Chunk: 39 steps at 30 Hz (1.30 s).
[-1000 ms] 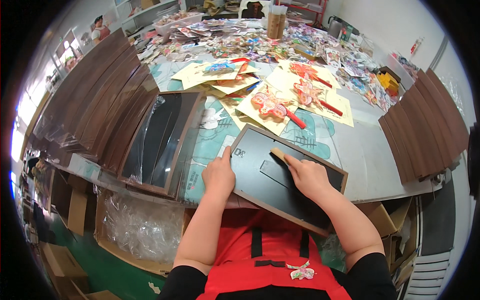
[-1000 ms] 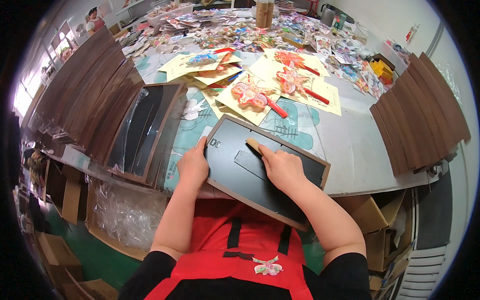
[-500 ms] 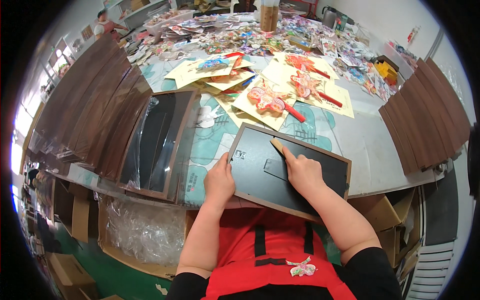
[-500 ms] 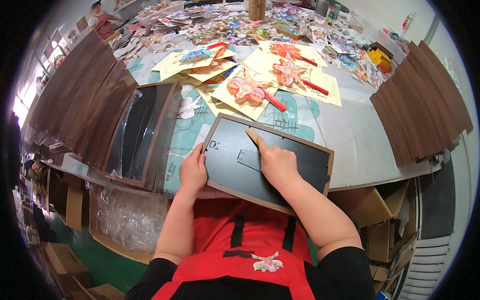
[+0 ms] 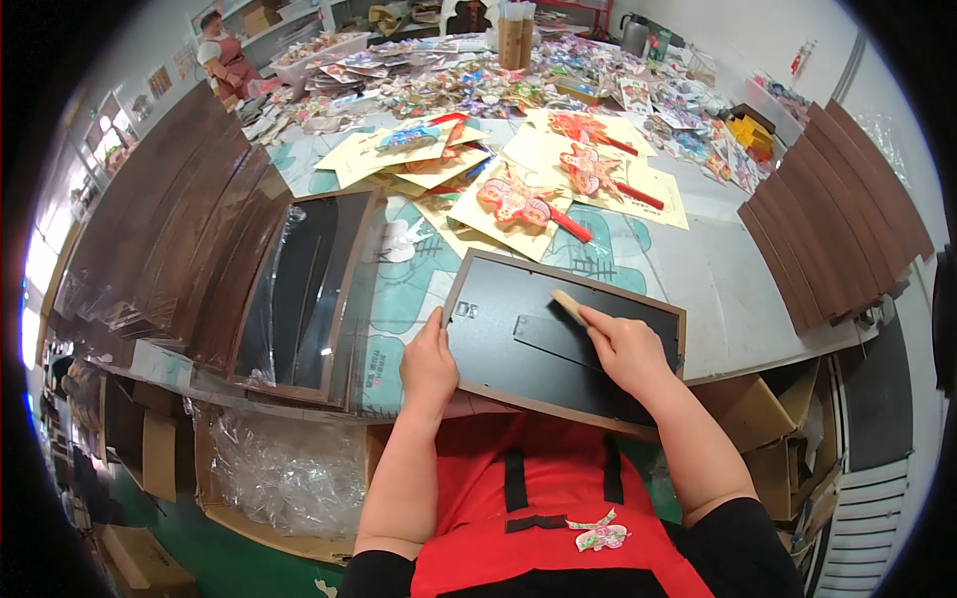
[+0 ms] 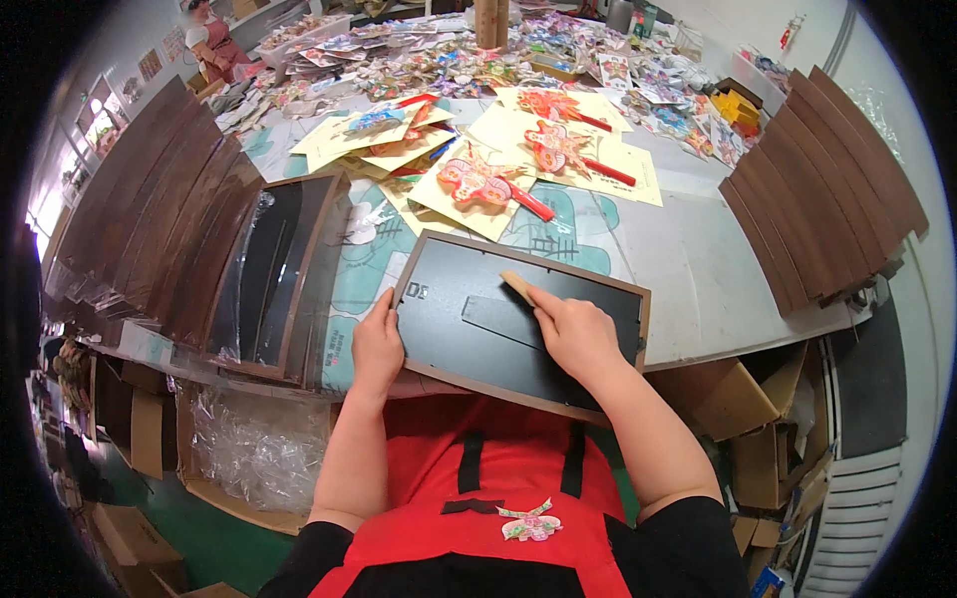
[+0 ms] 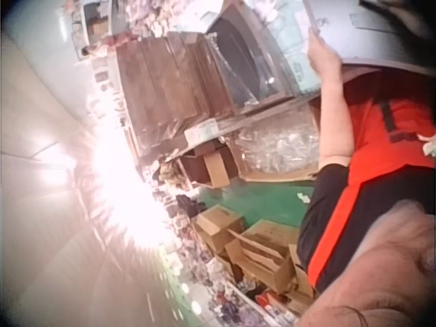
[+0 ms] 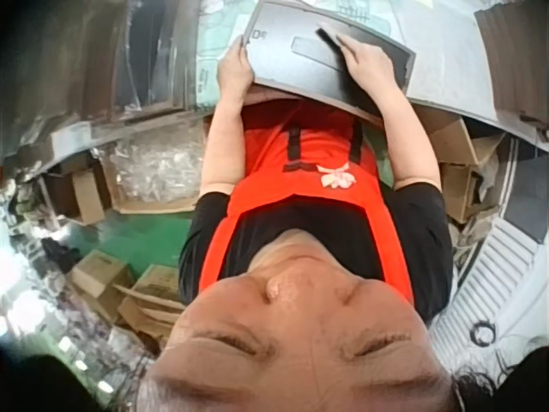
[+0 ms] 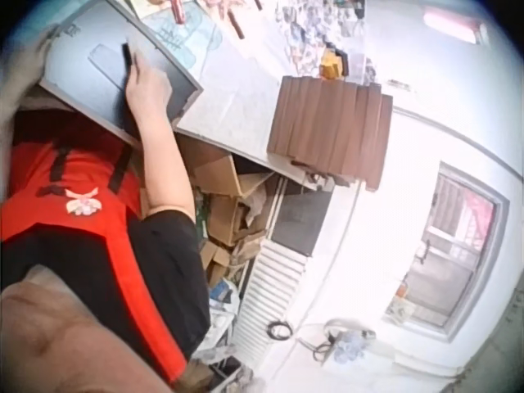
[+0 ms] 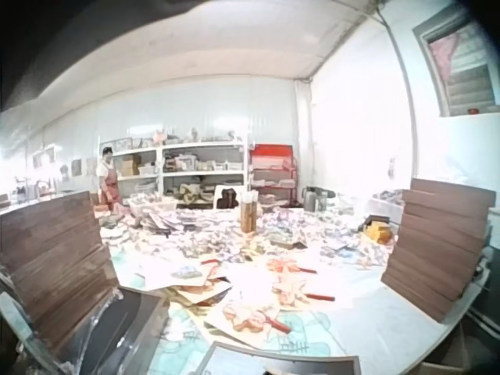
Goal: The person assembles decorative picture frames by hand. They place a backing board into a wooden frame, insert a decorative paper insert, and use a small wooden stick to press the backing into place. The person then flips the frame to inspect the front and places it on a stack of finished units.
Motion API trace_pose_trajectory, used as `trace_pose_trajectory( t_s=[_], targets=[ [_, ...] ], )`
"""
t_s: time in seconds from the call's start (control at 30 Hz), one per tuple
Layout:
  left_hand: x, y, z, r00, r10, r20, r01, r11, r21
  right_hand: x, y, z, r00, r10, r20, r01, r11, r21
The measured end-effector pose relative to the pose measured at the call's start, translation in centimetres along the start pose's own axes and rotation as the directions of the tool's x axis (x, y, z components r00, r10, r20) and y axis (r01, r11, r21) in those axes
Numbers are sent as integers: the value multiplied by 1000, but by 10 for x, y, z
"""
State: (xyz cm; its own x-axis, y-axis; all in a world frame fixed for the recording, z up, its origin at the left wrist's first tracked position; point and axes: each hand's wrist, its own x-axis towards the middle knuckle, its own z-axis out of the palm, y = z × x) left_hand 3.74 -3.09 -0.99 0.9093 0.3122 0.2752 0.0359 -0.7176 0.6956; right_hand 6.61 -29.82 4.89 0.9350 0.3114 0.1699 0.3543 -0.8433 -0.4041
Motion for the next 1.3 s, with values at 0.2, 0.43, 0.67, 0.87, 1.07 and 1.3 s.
trace_pose_trajectory(
  t_s=[0.2,0.43,0.67,0.87,1.07,1.3],
  targets=[
    [1,-5,1,997,64,-31,-66,996,-57,-26,30,1,993,44,-106,-69,968,-242],
    [3,-8,-2,993,117,-14,-118,990,-73,-27,7,4,982,163,-92,-183,936,-300],
    [3,-15,-5,988,153,-20,-154,984,-85,-2,13,2,960,270,-80,-261,960,104],
    [0,-7,-4,997,77,-33,-80,988,-128,-9,45,-9,942,305,-139,-195,835,514],
    [37,-32,-6,990,132,-52,-139,974,-179,-39,79,-30,795,566,-217,-199,581,789],
    [47,-21,-20,958,185,-220,-168,981,92,-59,92,-9,836,525,-162,-221,592,775]
  ],
)
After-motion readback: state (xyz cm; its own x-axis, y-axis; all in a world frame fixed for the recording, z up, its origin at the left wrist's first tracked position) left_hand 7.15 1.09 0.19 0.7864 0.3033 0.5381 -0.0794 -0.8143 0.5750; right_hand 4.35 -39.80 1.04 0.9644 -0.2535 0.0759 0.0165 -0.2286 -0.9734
